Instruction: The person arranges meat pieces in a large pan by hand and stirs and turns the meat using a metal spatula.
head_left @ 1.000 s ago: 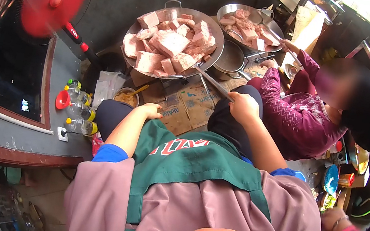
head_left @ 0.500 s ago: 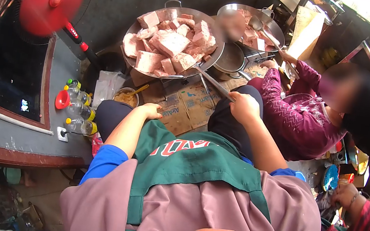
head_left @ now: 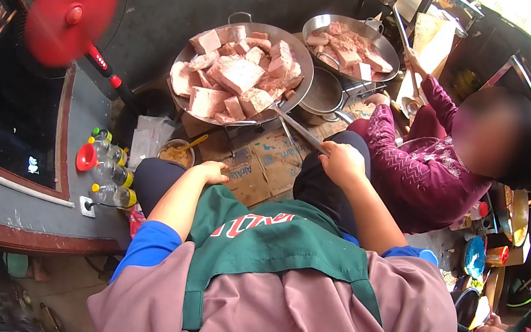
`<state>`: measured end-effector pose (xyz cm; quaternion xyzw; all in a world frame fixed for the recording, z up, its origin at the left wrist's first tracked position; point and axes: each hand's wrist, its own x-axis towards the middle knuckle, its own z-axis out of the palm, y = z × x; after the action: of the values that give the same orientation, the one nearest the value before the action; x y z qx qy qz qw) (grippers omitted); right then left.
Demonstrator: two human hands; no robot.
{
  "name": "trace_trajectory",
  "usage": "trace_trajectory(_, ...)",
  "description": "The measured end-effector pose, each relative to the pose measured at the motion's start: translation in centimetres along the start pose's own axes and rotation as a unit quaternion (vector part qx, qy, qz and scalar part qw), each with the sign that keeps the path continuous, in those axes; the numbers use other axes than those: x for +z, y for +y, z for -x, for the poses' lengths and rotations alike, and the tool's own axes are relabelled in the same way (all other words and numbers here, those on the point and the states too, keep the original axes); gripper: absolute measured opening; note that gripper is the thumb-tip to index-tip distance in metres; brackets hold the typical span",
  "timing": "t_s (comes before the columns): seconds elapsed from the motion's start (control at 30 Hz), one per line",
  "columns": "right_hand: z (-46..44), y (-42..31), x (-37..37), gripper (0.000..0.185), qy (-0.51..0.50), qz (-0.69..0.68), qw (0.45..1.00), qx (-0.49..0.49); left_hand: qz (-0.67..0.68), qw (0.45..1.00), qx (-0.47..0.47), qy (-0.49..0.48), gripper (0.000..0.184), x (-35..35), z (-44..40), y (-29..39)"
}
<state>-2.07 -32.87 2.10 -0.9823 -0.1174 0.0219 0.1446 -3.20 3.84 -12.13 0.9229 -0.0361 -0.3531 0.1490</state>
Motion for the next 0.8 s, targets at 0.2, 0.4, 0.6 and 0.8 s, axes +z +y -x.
trace_trajectory(0.2,0.0,-0.5,-0.7,0.030,-0.009,0.005,1.000,0.007,-0.021,1.000,0.016,-0.016,0.067,0.0,-0.4,0.2)
trace_trajectory(0.4,-0.2,-0.5,-0.8,0.031,-0.008,0.008,1.000,-0.006,-0.026,0.999,0.028,-0.025,0.068,0.7,-1.8,-0.7)
trace_trajectory(0.6,-0.2,-0.9,-1.1,0.031,-0.009,0.013,1.000,0.001,-0.015,0.999,0.017,-0.030,0.065,0.6,-1.5,0.0)
trace_trajectory(0.8,-0.2,-1.0,-1.4,0.033,-0.007,-0.001,1.000,-0.010,0.005,1.000,0.019,-0.023,0.066,0.0,-0.7,0.2)
